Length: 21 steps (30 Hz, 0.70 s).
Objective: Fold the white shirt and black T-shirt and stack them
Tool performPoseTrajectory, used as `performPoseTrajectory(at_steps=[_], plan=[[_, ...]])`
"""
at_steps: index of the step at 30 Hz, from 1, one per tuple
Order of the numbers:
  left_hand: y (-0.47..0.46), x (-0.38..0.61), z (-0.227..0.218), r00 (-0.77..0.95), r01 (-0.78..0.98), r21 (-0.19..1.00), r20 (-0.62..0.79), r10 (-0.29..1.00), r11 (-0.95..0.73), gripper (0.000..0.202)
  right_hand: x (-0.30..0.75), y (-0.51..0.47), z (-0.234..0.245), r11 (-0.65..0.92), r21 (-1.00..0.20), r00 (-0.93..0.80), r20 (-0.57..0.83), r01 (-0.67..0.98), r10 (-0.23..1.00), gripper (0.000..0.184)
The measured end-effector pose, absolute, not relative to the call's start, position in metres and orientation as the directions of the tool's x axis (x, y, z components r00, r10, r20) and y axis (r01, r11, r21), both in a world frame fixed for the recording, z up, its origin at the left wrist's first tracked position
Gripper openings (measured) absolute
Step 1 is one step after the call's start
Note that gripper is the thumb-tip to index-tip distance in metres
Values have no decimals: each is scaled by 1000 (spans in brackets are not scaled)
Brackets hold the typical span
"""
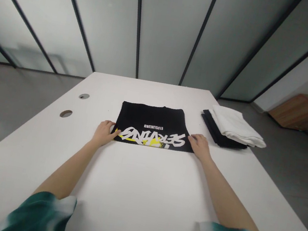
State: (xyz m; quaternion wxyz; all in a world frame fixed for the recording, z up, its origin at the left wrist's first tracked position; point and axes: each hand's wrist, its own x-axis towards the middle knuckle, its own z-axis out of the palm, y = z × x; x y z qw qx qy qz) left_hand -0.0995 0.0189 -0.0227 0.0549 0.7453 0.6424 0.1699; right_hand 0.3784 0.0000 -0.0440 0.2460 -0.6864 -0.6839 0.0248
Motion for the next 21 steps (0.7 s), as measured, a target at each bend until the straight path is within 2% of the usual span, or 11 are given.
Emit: performPoseTrajectory(at_steps=[3, 6, 12, 15, 17, 19, 21], plan=[[12, -95, -13, 53, 971, 220, 169, 984, -90, 51, 377, -5, -37, -18, -308, 103, 260, 951, 960, 39], [8, -93, -3, 129, 968, 202, 98, 987, -146, 42, 372, -11, -33, -45, -261, 100, 201, 964, 974, 29], [3, -93, 13, 218, 910, 386, -132, 967, -152, 26, 370, -3, -27, -24, -435, 73, 95, 900, 993, 24], [-16, -81, 24, 322, 851, 496, -237, 917, -171, 26, 381, 17, -20, -61, -422, 123, 122, 904, 985, 20], [-33, -67, 35, 482, 755, 622, -315, 818, -205, 27, 388, 33, -13, -79, -409, 162, 173, 909, 971, 23], [-47, -52, 46, 681, 623, 756, -401, 613, -199, 25, 393, 44, -7, -85, -399, 210, 281, 913, 936, 30], [-48, -40, 55, 800, 531, 835, -437, 411, -146, 31, 393, 45, -1, -99, -389, 263, 398, 916, 879, 37]])
